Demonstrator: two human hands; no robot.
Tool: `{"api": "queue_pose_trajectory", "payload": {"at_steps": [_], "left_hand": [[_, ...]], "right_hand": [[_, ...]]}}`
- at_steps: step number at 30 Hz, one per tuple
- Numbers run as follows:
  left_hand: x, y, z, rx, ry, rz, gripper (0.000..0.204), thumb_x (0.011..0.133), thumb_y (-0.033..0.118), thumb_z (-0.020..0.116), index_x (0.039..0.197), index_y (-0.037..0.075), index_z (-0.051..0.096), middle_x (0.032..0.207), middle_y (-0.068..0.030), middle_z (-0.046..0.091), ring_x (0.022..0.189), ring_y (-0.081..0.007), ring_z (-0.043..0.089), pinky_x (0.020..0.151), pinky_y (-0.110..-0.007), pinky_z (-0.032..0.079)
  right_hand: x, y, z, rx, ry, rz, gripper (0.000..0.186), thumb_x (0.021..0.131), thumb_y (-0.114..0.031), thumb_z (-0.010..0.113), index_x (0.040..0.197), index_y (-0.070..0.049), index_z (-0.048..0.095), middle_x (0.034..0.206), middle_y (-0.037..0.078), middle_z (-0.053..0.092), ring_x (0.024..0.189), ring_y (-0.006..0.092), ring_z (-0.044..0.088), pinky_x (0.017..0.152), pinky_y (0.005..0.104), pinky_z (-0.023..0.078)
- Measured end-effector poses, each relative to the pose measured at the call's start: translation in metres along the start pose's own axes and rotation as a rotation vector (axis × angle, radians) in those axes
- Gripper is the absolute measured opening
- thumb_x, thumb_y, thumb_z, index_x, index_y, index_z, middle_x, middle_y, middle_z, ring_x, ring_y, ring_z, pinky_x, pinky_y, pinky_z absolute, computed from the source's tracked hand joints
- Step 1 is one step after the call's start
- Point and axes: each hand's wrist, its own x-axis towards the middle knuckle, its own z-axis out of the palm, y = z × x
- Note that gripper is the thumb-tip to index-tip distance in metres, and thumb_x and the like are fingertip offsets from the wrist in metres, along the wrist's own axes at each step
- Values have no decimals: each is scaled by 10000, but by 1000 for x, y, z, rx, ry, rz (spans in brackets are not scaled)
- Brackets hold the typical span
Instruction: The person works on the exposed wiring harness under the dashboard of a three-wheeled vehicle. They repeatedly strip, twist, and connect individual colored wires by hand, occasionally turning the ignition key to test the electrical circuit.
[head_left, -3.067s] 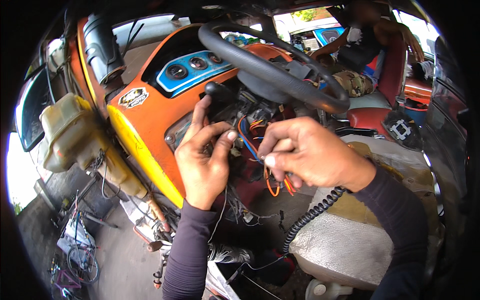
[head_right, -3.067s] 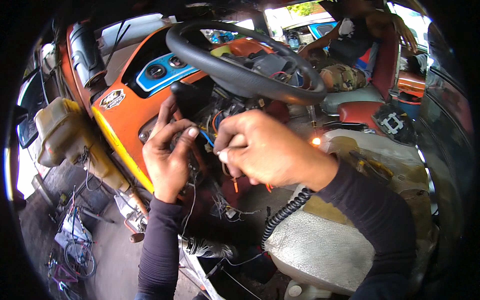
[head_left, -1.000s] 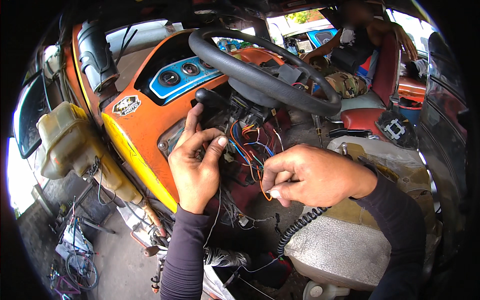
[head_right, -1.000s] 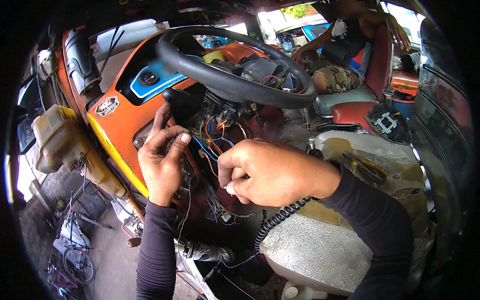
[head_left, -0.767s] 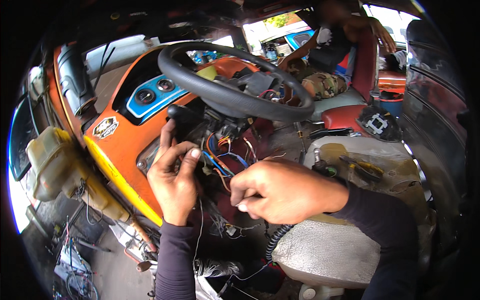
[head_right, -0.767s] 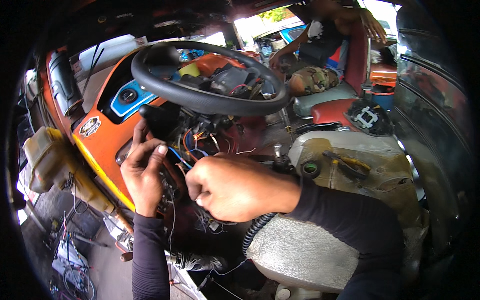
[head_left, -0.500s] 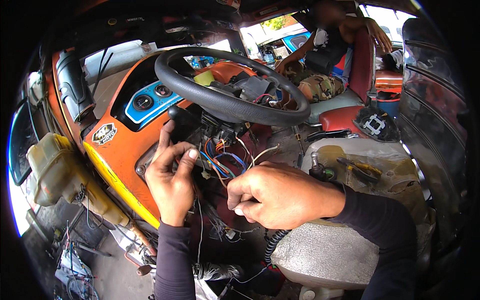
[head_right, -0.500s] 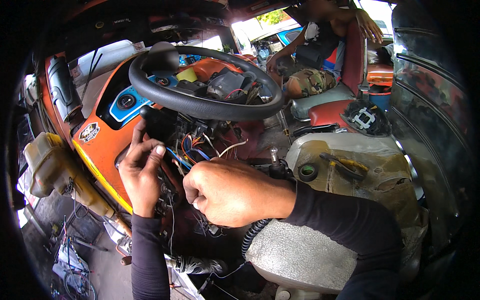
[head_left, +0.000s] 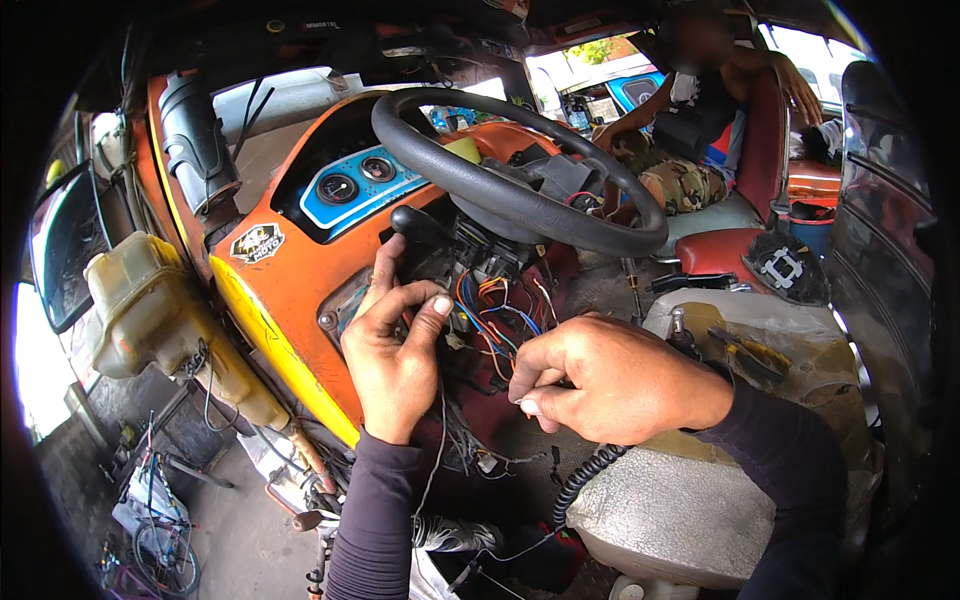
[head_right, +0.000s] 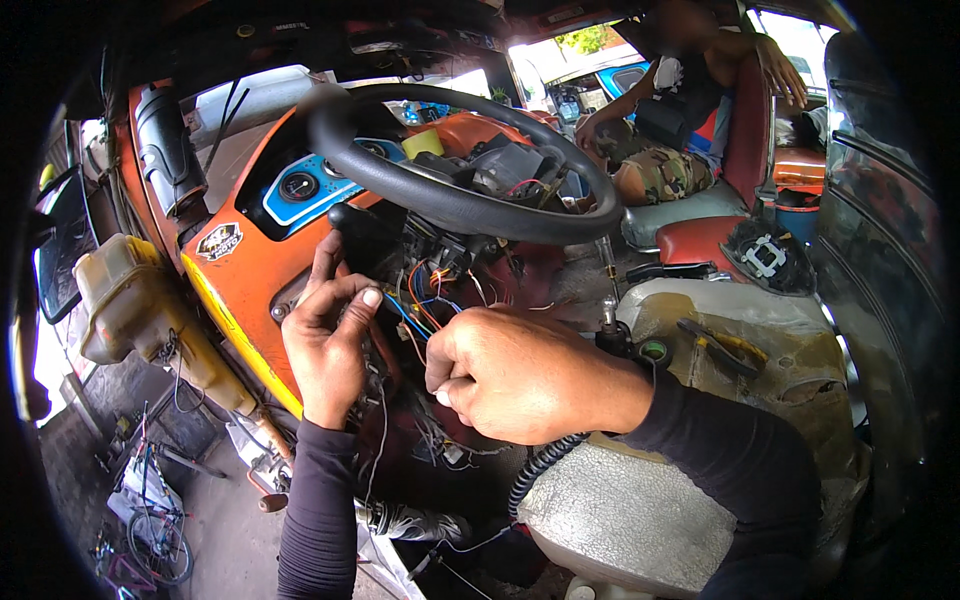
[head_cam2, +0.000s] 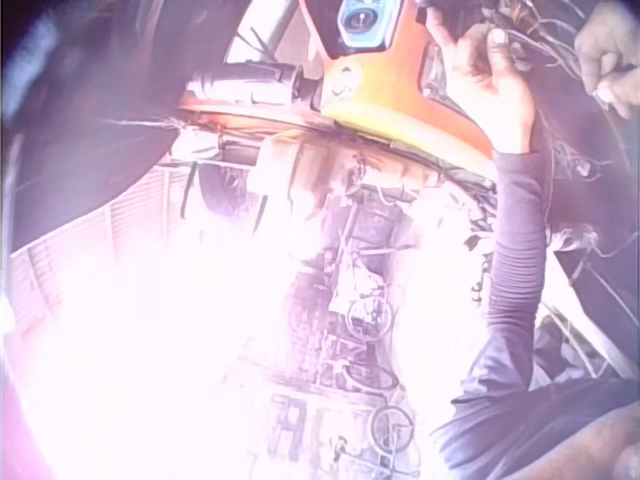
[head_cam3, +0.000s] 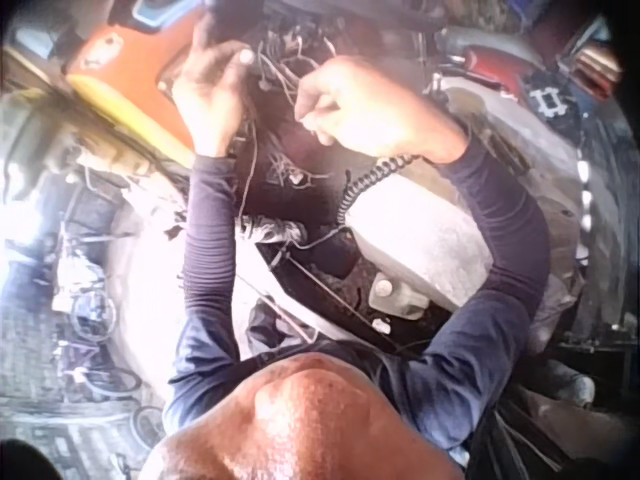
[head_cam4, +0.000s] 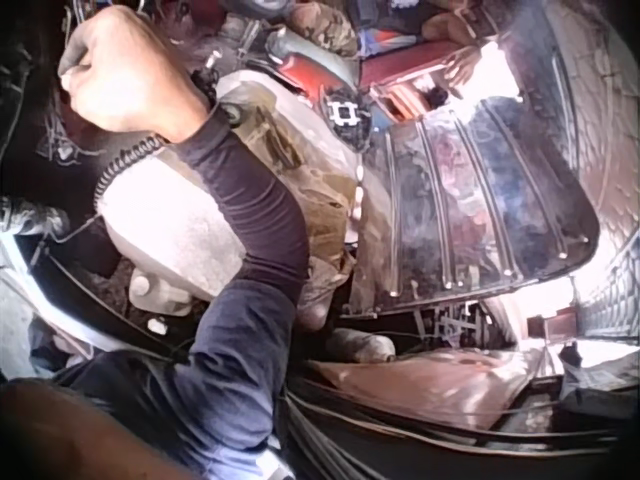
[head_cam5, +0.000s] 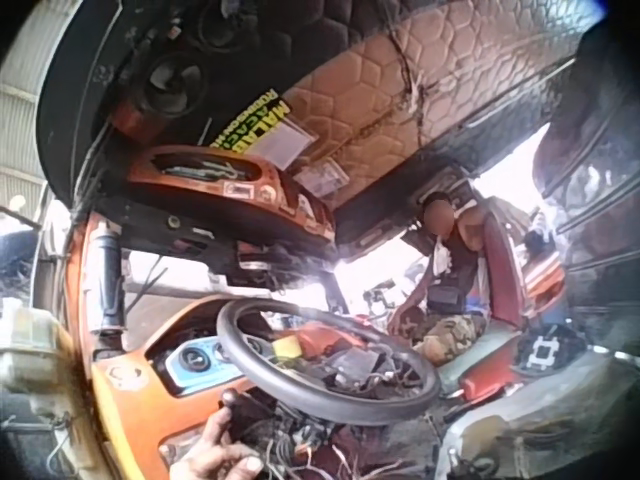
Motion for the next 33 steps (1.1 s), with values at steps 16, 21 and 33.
{"api": "queue_pose_trajectory", "payload": {"at_steps": [16, 21, 33], "left_hand": [[-3, 7, -10, 18, 14, -21, 136, 842, -32, 775, 978, -38, 779, 1526, -232, 565, 1385, -298, 588, 1175, -392, 418], [-9, 12, -23, 118, -42, -43, 147, 832, -17, 782, 978, -24, 785, 1506, -226, 586, 1403, -323, 580, 1151, -385, 437], [-99, 3, -27, -12, 74, -264, 106, 874, -9, 774, 973, -45, 764, 1310, -188, 708, 1033, -241, 718, 950, -352, 544]], "right_hand": [[-2, 0, -6, 149, -53, -11, 132, 985, -2, 606, 1076, 45, 689, 848, 83, 720, 765, 123, 692, 692, 300, 553], [-7, -26, -20, 193, 130, 39, 295, 1021, -56, 596, 1308, 10, 601, 801, 35, 683, 724, 73, 628, 660, 283, 519], [124, -35, 50, -1283, 1079, -311, 205, 881, -201, 669, 983, -23, 683, 777, 85, 690, 605, 168, 737, 491, 276, 572]]}}
